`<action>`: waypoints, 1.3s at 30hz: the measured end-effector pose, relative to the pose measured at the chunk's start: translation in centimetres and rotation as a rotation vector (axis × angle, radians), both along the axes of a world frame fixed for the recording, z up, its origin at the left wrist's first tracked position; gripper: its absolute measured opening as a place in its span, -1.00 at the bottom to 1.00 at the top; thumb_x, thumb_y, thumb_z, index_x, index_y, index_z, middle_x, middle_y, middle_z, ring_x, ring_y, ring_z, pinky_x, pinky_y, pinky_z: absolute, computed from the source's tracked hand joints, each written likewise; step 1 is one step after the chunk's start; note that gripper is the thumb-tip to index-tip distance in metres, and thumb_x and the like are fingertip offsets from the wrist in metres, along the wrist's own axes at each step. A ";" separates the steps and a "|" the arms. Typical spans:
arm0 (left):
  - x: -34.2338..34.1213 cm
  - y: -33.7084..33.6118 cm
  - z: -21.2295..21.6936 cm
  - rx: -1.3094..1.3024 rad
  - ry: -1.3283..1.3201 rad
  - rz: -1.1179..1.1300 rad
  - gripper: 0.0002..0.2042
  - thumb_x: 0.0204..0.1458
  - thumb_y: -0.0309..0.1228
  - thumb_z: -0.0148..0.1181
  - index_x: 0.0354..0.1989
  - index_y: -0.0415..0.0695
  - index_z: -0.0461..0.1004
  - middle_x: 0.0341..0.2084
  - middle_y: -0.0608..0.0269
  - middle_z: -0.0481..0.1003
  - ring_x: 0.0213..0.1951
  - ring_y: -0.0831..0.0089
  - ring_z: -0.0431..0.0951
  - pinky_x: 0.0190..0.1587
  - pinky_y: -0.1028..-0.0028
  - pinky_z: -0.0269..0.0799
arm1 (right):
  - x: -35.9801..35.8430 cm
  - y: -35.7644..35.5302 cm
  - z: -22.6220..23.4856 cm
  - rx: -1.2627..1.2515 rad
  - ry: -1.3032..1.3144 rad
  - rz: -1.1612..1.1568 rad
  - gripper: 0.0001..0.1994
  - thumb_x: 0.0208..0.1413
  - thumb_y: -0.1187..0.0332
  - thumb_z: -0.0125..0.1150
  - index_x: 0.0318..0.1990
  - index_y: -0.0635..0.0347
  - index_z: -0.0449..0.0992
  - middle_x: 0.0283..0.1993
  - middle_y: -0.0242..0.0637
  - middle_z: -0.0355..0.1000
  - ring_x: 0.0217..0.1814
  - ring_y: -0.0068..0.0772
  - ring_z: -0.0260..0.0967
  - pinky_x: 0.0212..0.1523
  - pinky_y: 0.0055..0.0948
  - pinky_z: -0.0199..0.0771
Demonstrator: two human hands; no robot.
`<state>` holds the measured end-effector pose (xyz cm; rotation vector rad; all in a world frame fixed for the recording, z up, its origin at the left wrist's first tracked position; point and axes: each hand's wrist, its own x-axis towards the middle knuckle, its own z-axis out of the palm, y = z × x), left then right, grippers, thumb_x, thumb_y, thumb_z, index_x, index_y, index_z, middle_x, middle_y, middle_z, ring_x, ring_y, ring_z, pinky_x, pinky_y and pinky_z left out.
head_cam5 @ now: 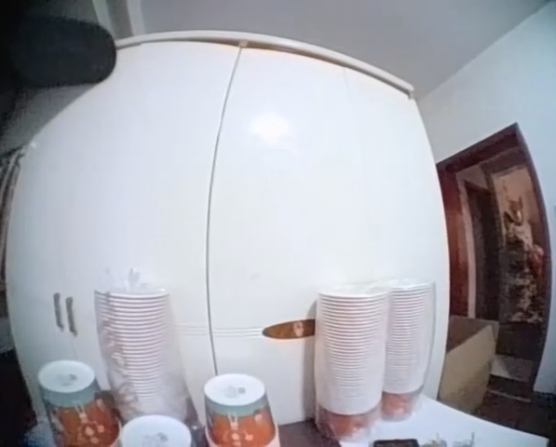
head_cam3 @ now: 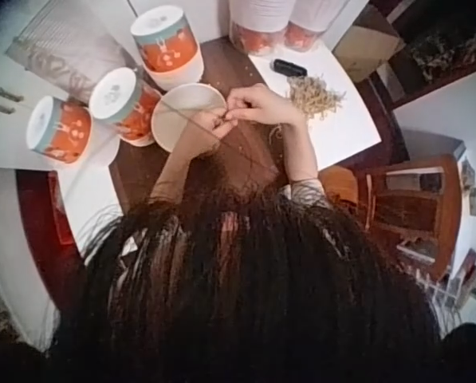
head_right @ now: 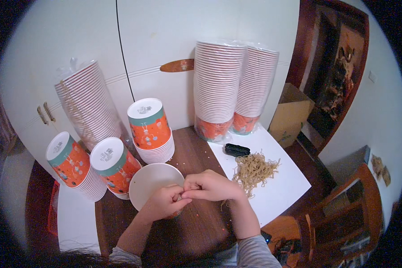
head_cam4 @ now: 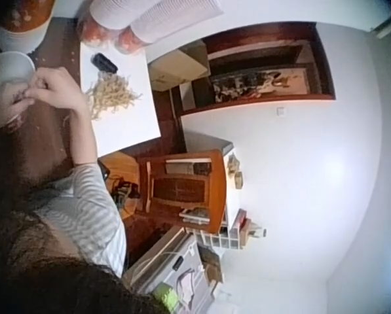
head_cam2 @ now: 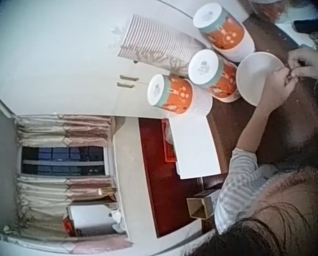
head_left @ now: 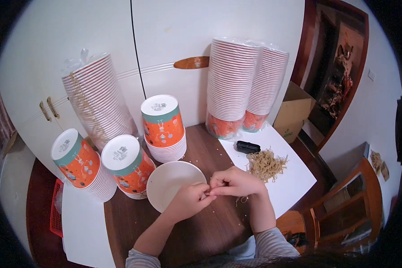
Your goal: Threading and tying strings onto paper buckets for packaging.
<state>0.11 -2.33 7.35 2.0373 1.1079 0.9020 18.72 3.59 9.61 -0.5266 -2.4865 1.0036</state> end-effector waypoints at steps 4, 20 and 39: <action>-0.3 0.3 -1.9 -0.080 -0.067 0.035 -0.84 -0.03 -0.38 0.08 -0.43 -0.24 0.43 -0.59 0.19 0.43 -0.57 0.49 0.41 -0.50 0.50 0.29 | -0.9 -0.5 0.1 -0.117 0.171 -0.098 -0.84 0.00 0.32 0.10 -0.48 0.20 0.36 -0.67 -0.36 0.28 -0.64 -0.53 0.26 -0.58 -0.54 0.22; -2.7 1.6 -1.0 -0.105 -0.170 -0.026 -0.85 0.00 -0.36 0.04 -0.43 -0.15 0.48 -0.52 0.32 0.46 -0.42 0.57 0.41 -0.39 0.56 0.30 | -1.2 -0.7 -0.6 0.304 0.017 -0.247 -0.85 -0.15 0.37 0.16 -0.37 0.15 0.50 -0.36 -0.29 0.39 -0.36 -0.26 0.38 -0.36 -0.41 0.38; -3.1 1.6 -1.0 -0.058 -0.164 0.025 -0.88 -0.06 -0.47 0.09 -0.46 -0.24 0.30 -0.56 0.19 0.46 -0.45 0.48 0.48 -0.38 0.51 0.36 | -2.8 -2.1 -1.3 0.395 -0.122 -0.091 -0.91 -0.17 0.33 0.16 -0.45 0.05 0.46 -0.40 -0.41 0.36 -0.34 -0.33 0.37 -0.40 -0.40 0.39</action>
